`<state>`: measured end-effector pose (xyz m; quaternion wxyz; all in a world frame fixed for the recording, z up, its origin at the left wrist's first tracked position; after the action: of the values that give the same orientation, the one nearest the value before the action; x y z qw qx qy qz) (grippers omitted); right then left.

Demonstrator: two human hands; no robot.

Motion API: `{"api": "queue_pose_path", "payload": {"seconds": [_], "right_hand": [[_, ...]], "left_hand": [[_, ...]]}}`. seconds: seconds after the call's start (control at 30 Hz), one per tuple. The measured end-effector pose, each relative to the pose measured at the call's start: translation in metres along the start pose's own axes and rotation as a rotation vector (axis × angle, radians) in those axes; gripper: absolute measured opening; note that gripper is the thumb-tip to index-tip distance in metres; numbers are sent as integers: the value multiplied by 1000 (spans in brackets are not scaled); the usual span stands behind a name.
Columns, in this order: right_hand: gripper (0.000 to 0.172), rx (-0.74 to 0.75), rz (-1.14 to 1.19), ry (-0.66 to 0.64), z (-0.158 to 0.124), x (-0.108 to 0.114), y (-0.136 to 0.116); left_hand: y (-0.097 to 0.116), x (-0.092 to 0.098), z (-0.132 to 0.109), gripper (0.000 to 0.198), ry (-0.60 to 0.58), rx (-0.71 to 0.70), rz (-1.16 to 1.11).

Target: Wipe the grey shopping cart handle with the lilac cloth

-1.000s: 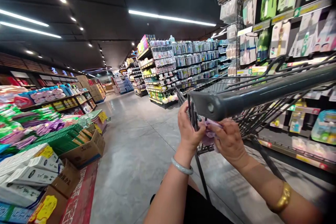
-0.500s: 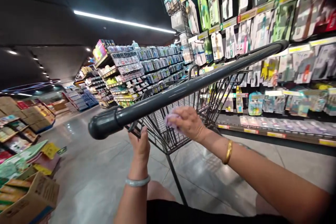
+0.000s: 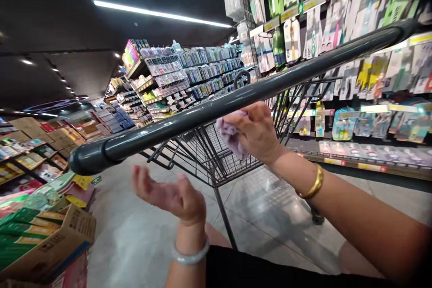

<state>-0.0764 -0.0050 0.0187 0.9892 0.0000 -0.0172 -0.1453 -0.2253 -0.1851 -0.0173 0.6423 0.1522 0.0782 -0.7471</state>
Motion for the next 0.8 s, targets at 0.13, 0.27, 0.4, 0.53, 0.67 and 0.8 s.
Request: {"api": "queue_pose_path", "payload": {"seconds": [0.13, 0.27, 0.4, 0.53, 0.67, 0.8], "right_hand": [[25, 98, -86, -71, -16, -18, 14], [20, 173, -107, -182, -46, -25, 21], [24, -16, -88, -58, -16, 1, 27], [26, -4, -132, 25, -15, 3, 39], [31, 174, -120, -93, -72, -20, 57], [32, 162, -63, -184, -77, -13, 66]], "left_hand": [[53, -57, -5, 46, -363, -176, -32], [55, -107, -6, 42, -554, -181, -35], [41, -122, -15, 46, -521, -182, 9], [34, -128, -38, 59, -535, -196, 11], [30, -132, -58, 64, -494, -188, -15], [22, -142, -73, 58, -512, -84, -18]]}}
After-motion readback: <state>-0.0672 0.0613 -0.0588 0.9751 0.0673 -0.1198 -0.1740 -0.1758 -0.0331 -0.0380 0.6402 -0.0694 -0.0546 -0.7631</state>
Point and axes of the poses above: each hand's wrist, its own z-axis towards the middle knuckle, its own x-axis out of the back of the hand, y = z × x, the point moved 6 cm from there along z, towards the middle knuckle, and after that the axes turned 5 degrees about -x, right-handed, at the moved point
